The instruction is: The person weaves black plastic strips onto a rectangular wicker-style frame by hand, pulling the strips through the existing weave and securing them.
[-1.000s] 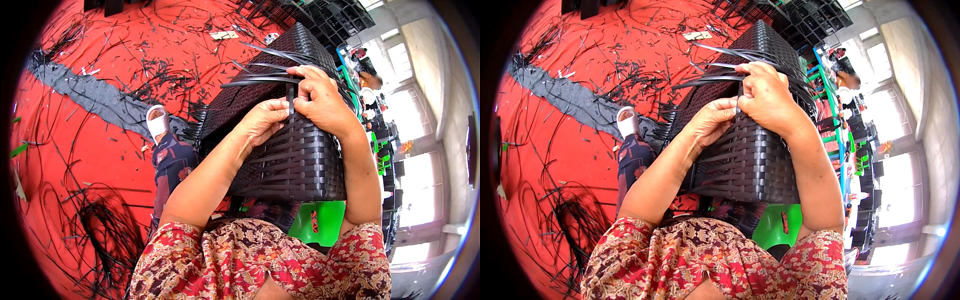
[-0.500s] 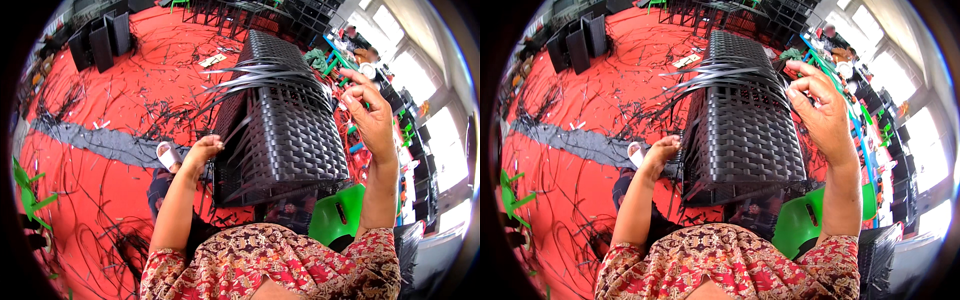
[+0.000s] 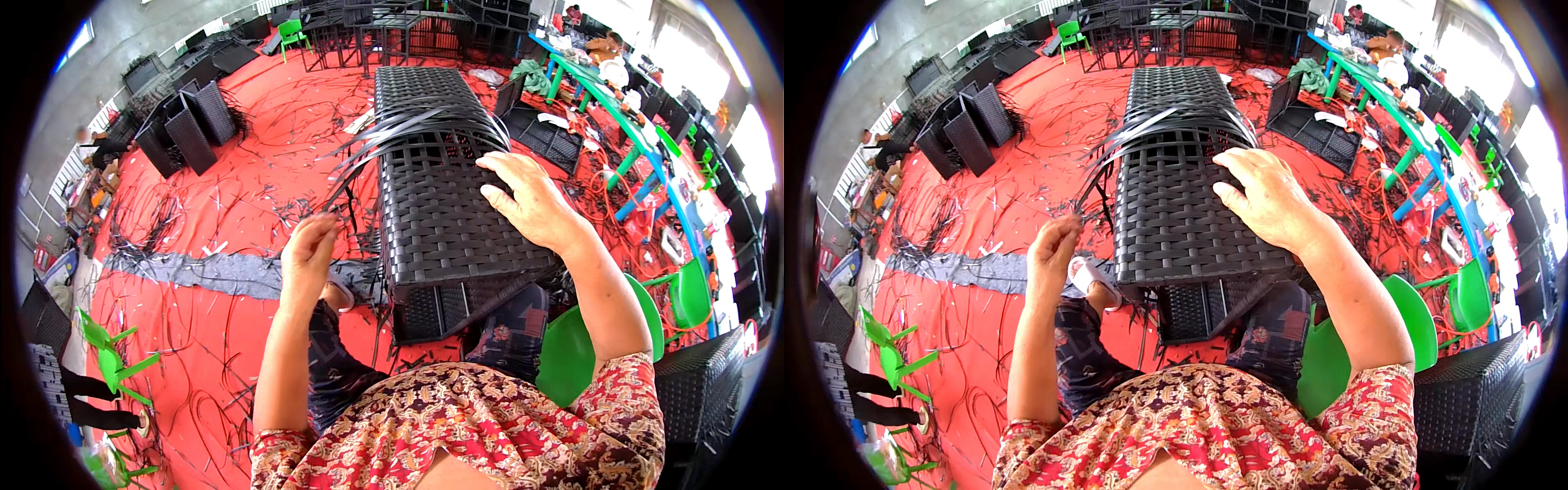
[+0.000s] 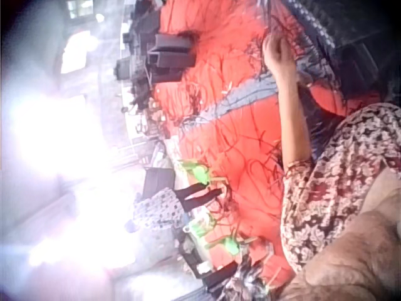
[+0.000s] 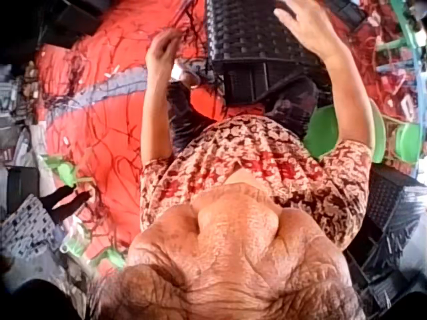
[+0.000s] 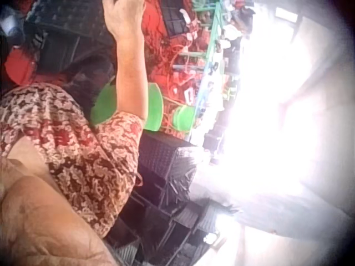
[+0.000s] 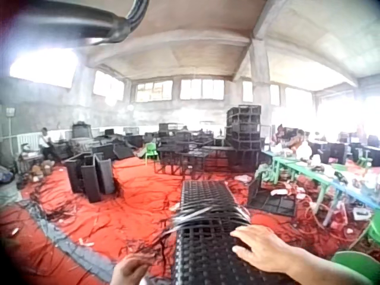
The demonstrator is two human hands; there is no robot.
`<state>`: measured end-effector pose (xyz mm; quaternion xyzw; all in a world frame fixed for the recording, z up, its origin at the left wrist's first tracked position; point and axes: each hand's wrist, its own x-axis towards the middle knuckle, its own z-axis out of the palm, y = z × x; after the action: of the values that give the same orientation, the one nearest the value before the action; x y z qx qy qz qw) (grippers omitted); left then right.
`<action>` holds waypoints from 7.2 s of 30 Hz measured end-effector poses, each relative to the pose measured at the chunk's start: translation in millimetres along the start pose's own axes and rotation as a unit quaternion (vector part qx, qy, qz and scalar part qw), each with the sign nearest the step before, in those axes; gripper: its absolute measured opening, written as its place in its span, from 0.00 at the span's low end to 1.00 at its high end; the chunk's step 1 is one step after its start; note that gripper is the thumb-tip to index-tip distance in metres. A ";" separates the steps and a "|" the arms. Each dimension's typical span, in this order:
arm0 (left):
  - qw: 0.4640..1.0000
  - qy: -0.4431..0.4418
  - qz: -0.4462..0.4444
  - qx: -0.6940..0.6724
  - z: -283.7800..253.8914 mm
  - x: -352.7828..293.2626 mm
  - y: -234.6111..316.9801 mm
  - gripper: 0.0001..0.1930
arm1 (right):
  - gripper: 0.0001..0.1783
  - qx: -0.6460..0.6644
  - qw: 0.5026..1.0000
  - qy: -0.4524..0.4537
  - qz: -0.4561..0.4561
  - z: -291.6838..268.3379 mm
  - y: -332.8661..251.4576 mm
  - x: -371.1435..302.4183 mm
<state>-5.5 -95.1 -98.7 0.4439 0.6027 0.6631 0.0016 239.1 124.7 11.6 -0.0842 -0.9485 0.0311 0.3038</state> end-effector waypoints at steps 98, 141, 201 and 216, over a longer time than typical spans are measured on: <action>0.967 -0.241 0.049 0.063 118.1 137.1 70.0 0.08 | 0.04 0.465 0.864 -0.001 0.194 17.9 21.5 54.4; 0.975 -0.223 -0.014 -0.013 84.0 138.8 40.2 0.09 | 0.04 0.431 0.882 -0.004 0.188 48.6 -5.5 86.0; 0.891 -0.141 -0.182 -0.392 52.1 89.2 -8.9 0.05 | 0.06 0.124 0.982 -0.137 0.042 55.9 -66.5 119.5; 0.936 -0.098 -0.033 -0.336 60.9 51.7 -42.5 0.07 | 0.12 0.108 0.982 -0.138 0.077 62.2 -75.6 133.6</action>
<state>-23.5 -7.1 -109.8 0.4600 0.3558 0.7797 0.2319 85.3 73.7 45.5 -0.1183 -0.9631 0.1676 0.1743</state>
